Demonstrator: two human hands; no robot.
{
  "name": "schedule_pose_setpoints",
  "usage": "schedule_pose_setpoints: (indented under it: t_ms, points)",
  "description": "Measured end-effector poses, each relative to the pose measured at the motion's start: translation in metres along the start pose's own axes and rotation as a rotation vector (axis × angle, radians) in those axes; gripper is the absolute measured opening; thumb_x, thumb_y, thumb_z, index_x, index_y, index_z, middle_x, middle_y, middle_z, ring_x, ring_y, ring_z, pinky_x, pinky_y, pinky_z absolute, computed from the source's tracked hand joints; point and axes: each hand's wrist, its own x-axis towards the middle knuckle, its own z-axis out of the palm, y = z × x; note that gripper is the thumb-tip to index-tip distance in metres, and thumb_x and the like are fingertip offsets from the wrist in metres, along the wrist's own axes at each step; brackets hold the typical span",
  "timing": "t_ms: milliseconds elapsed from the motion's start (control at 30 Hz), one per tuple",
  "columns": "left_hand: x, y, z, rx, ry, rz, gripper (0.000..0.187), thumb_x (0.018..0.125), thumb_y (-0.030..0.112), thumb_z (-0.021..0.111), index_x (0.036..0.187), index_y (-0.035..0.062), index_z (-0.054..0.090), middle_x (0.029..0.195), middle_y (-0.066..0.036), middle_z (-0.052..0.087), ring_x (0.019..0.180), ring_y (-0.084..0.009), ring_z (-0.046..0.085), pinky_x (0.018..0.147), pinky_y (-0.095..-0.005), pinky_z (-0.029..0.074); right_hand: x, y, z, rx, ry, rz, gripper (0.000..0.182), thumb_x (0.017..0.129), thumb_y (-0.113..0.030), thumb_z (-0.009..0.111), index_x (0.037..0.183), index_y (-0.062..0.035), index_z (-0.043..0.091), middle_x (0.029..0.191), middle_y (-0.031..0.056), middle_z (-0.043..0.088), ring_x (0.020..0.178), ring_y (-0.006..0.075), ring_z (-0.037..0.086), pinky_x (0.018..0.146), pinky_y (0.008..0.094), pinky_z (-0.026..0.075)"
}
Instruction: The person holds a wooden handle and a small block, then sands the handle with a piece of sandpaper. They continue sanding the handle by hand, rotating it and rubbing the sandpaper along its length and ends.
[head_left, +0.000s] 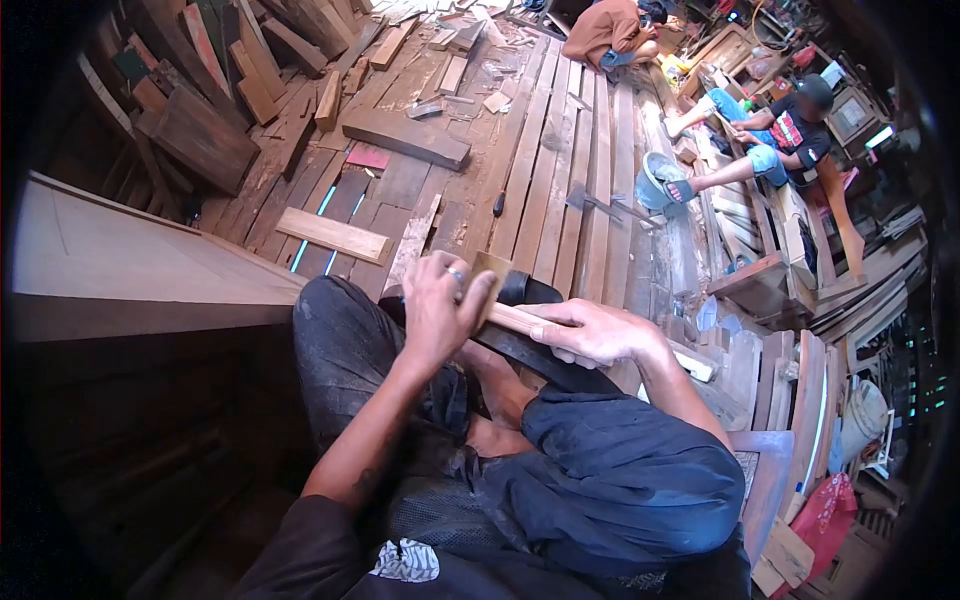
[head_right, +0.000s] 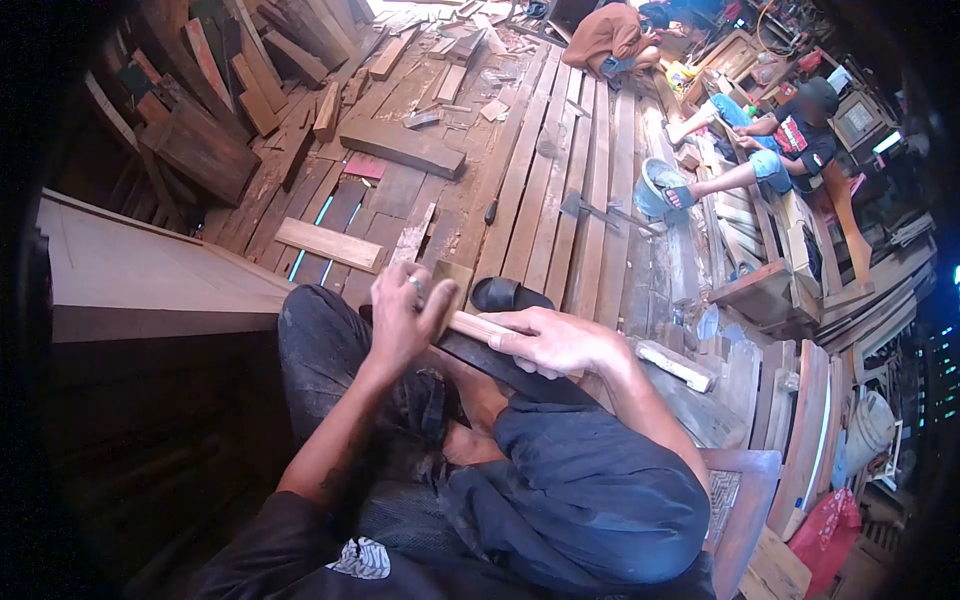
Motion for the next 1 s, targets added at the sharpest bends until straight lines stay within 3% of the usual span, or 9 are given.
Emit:
schedule_pose_setpoints:
  t_ms: [167, 300, 367, 567, 700, 767, 833, 900, 1000]
  points:
    - [0.013, -0.044, -0.004, 0.149, 0.078, -0.162, 0.035, 0.098, 0.037, 0.074, 0.096, 0.0020, 0.076, 0.110, -0.016, 0.065, 0.111, -0.0354, 0.060, 0.102, -0.0529, 0.041, 0.006, 0.006, 0.001, 0.009, 0.046, -0.051, 0.056, 0.112, -0.037, 0.057, 0.165, -0.0227, 0.046, 0.076, -0.0004, 0.055, 0.059, 0.0097, 0.051, 0.051, 0.0277, 0.044]
    - [0.004, -0.007, -0.001, 0.032, 0.032, 0.000, 0.035, 0.097, 0.036, 0.075, 0.096, 0.0016, 0.076, 0.113, -0.016, 0.066, 0.113, -0.0355, 0.059, 0.106, -0.0520, 0.040, 0.003, 0.002, -0.002, 0.029, 0.008, -0.023, 0.057, 0.112, -0.037, 0.058, 0.165, -0.0223, 0.045, 0.077, -0.0007, 0.056, 0.060, 0.0096, 0.052, 0.053, 0.0282, 0.046]
    - [-0.001, 0.013, 0.003, 0.003, -0.028, -0.003, 0.034, 0.097, 0.035, 0.074, 0.097, 0.0019, 0.077, 0.113, -0.016, 0.066, 0.115, -0.0354, 0.059, 0.107, -0.0521, 0.039, 0.006, 0.010, -0.001, 0.022, 0.008, -0.020, 0.057, 0.111, -0.036, 0.058, 0.165, -0.0222, 0.046, 0.077, -0.0006, 0.056, 0.061, 0.0095, 0.052, 0.054, 0.0281, 0.046]
    - [0.018, -0.035, -0.003, 0.139, 0.004, -0.169, 0.039, 0.101, 0.040, 0.067, 0.103, 0.0029, 0.078, 0.117, -0.017, 0.066, 0.118, -0.0367, 0.059, 0.107, -0.0548, 0.039, 0.005, 0.004, 0.000, -0.004, 0.053, -0.061, 0.054, 0.111, -0.034, 0.057, 0.164, -0.0227, 0.048, 0.077, 0.0004, 0.055, 0.061, 0.0092, 0.053, 0.052, 0.0278, 0.046]
    - [0.006, -0.002, 0.002, 0.076, -0.039, -0.073, 0.034, 0.101, 0.036, 0.069, 0.102, 0.0030, 0.078, 0.114, -0.017, 0.066, 0.119, -0.0368, 0.058, 0.107, -0.0540, 0.040, -0.002, -0.004, -0.002, 0.015, 0.011, 0.009, 0.054, 0.111, -0.034, 0.058, 0.164, -0.0226, 0.048, 0.075, -0.0003, 0.055, 0.063, 0.0093, 0.052, 0.055, 0.0285, 0.046]
    - [-0.003, 0.018, 0.009, 0.029, -0.048, 0.019, 0.033, 0.101, 0.035, 0.068, 0.101, 0.0036, 0.078, 0.114, -0.015, 0.066, 0.119, -0.0354, 0.059, 0.109, -0.0538, 0.037, -0.002, -0.002, -0.003, -0.012, 0.032, -0.015, 0.055, 0.111, -0.033, 0.059, 0.164, -0.0221, 0.048, 0.075, 0.0002, 0.056, 0.063, 0.0091, 0.053, 0.055, 0.0289, 0.047]
    - [0.001, 0.005, 0.009, 0.094, 0.015, -0.005, 0.036, 0.101, 0.037, 0.068, 0.101, 0.0025, 0.078, 0.115, -0.015, 0.066, 0.118, -0.0350, 0.059, 0.111, -0.0527, 0.037, 0.003, 0.008, -0.004, -0.053, 0.056, -0.084, 0.057, 0.110, -0.033, 0.060, 0.164, -0.0215, 0.047, 0.075, 0.0005, 0.057, 0.064, 0.0089, 0.053, 0.056, 0.0291, 0.048]
    - [0.010, -0.024, 0.004, 0.127, 0.002, -0.149, 0.039, 0.101, 0.038, 0.067, 0.102, 0.0016, 0.078, 0.119, -0.016, 0.067, 0.121, -0.0364, 0.058, 0.109, -0.0541, 0.039, 0.016, 0.029, -0.005, -0.104, 0.087, -0.188, 0.058, 0.108, -0.032, 0.063, 0.164, -0.0212, 0.048, 0.078, 0.0014, 0.060, 0.064, 0.0084, 0.054, 0.058, 0.0291, 0.049]
    - [0.013, -0.031, -0.013, 0.184, -0.036, -0.175, 0.039, 0.101, 0.036, 0.069, 0.108, -0.0019, 0.077, 0.115, -0.018, 0.068, 0.115, -0.0378, 0.061, 0.102, -0.0527, 0.044, 0.018, 0.030, -0.006, -0.168, 0.109, -0.248, 0.061, 0.106, -0.033, 0.068, 0.163, -0.0226, 0.049, 0.085, 0.0039, 0.067, 0.065, 0.0078, 0.058, 0.059, 0.0287, 0.051]
